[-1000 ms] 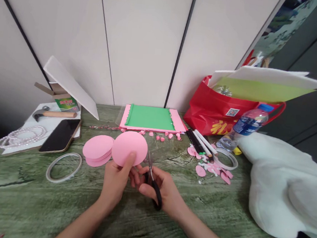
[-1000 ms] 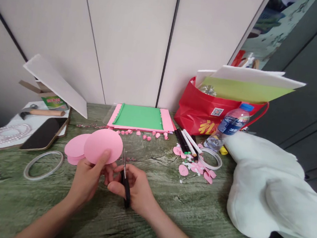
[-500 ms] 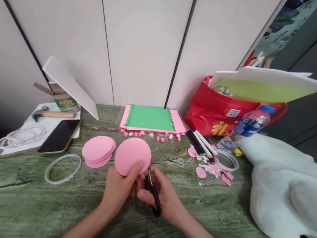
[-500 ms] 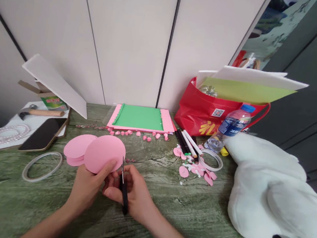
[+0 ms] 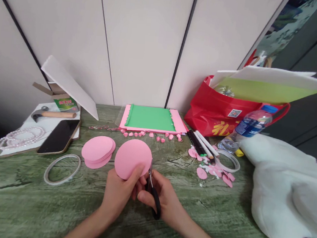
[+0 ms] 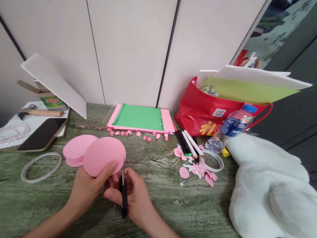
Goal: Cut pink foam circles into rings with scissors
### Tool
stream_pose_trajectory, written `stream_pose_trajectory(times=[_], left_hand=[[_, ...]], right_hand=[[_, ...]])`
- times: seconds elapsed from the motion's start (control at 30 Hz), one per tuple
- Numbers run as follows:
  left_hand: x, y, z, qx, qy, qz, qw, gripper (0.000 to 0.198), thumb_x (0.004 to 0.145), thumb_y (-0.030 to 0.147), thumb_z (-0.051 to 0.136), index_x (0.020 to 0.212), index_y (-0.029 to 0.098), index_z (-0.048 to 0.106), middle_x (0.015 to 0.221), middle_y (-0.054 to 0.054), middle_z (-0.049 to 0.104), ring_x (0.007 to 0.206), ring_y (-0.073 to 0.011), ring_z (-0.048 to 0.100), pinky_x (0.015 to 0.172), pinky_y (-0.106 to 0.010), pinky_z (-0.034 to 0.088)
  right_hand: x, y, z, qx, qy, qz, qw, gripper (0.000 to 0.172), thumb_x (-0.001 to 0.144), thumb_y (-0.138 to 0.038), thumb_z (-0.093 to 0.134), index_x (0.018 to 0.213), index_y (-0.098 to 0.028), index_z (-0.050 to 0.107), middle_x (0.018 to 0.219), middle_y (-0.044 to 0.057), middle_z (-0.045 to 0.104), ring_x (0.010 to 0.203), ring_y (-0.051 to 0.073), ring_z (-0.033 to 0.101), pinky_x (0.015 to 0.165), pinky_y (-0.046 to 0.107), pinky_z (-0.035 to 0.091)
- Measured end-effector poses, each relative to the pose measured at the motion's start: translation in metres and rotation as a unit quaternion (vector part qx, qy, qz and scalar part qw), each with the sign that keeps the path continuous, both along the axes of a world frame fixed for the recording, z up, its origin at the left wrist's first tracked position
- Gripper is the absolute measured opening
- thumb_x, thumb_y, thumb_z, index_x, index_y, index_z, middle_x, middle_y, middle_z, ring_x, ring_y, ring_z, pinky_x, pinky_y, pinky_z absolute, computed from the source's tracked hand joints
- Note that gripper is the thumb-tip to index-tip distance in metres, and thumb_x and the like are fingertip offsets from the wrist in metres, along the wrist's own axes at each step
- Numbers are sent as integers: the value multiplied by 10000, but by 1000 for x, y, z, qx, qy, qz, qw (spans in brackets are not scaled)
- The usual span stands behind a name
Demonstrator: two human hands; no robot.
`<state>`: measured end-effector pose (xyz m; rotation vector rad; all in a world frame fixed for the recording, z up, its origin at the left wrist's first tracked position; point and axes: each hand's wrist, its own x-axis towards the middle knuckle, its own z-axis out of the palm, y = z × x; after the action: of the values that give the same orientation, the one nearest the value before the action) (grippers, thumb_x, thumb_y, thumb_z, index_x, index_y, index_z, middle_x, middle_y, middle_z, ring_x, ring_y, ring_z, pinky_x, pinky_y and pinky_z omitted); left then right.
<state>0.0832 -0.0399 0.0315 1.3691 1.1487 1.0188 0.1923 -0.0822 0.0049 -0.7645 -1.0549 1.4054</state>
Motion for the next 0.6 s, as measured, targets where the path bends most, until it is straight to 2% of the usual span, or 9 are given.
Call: stream_pose_trajectory(times=[0.33, 0.6], left_hand=[[1, -1, -1, 10, 12, 9, 1000, 316, 681, 336, 610, 413, 169, 591, 336, -8, 541, 274, -105, 441, 306, -196, 343], [2, -3, -1, -1, 11, 15, 1000, 324, 675, 343, 621, 416, 150, 587, 344, -10, 543, 264, -89, 427, 295, -179, 329]], right_hand=[[-3, 0, -1, -5, -20, -24, 1000, 438, 611, -531, 698, 671, -226, 388, 662, -26, 424, 618, 146, 462, 617, 286, 460], [-5, -1, -5, -8, 5, -32, 999, 372, 657, -440, 702, 675, -218, 403, 667, -33, 418, 596, 124, 451, 604, 260, 458]])
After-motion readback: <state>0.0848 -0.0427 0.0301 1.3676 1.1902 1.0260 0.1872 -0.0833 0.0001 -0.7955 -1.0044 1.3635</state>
